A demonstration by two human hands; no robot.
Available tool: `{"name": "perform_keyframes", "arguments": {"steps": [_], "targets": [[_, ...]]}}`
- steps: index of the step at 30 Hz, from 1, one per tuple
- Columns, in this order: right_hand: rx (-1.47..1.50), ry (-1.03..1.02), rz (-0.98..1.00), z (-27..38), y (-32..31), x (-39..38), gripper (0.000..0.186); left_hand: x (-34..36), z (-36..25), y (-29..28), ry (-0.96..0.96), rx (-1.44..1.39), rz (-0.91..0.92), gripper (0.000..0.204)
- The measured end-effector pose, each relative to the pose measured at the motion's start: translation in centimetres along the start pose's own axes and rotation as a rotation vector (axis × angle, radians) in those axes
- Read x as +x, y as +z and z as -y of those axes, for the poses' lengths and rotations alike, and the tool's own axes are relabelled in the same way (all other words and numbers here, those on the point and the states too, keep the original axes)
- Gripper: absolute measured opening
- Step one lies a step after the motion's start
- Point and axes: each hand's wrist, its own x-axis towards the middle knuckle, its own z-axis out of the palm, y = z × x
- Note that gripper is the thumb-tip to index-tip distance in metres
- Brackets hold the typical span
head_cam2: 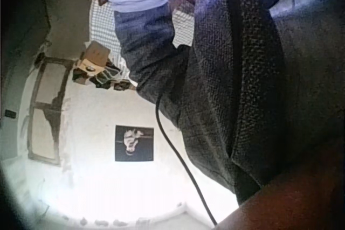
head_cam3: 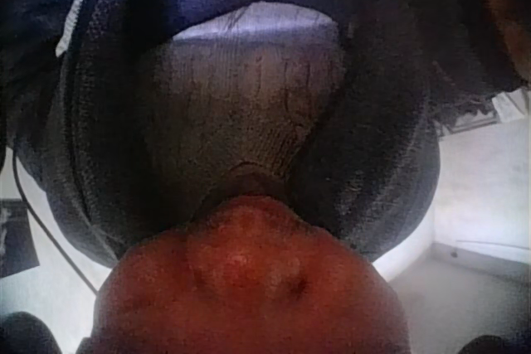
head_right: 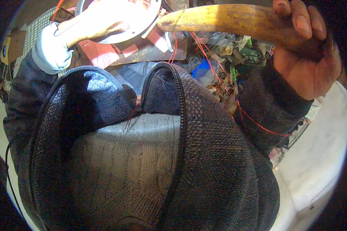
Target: The person winds red wire around a circular metal component, using pink tape to secure sections. They use a wooden tool to press the wire and later use pliers to adjust the wire placement.
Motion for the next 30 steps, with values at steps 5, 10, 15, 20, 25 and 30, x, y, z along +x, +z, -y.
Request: {"name": "perform_keyframes", "arguments": {"steps": [5, 10, 15, 20, 25, 30], "targets": [[-0.008, -0.036, 0.004, -1.1, 0.1, 0.2, 0.022, -0.8, -0.9, -0.7, 0.075, 0.107, 0.077, 0.036], [-0.011, -0.049, 0.009, -1.2, 0.2, 0.1, 0.021, -1.4, -1.0, -1.9, 0.001, -0.007, 0.073, 0.037], [-0.017, -0.060, -0.002, -1.5, 0.0, 0.3, 0.021, -0.2, -2.1, -2.7, 0.015, -0.237, 0.115, 0.038], [-0.008, -0.057, -0.011, -1.8, 0.0, 0.9, 0.021, -1.5, -2.9, -1.6, -0.123, 0.427, -0.042, 0.035], [-0.014, -0.062, -0.014, -2.1, 0.1, 1.2, 0.021, -2.9, -0.7, -0.4, -0.106, 0.666, -0.098, 0.036], [-0.002, -0.072, -0.032, -2.1, 0.6, 1.4, 0.021, -4.1, -0.5, -0.9, -0.404, 1.168, -0.088, 0.033]]}}
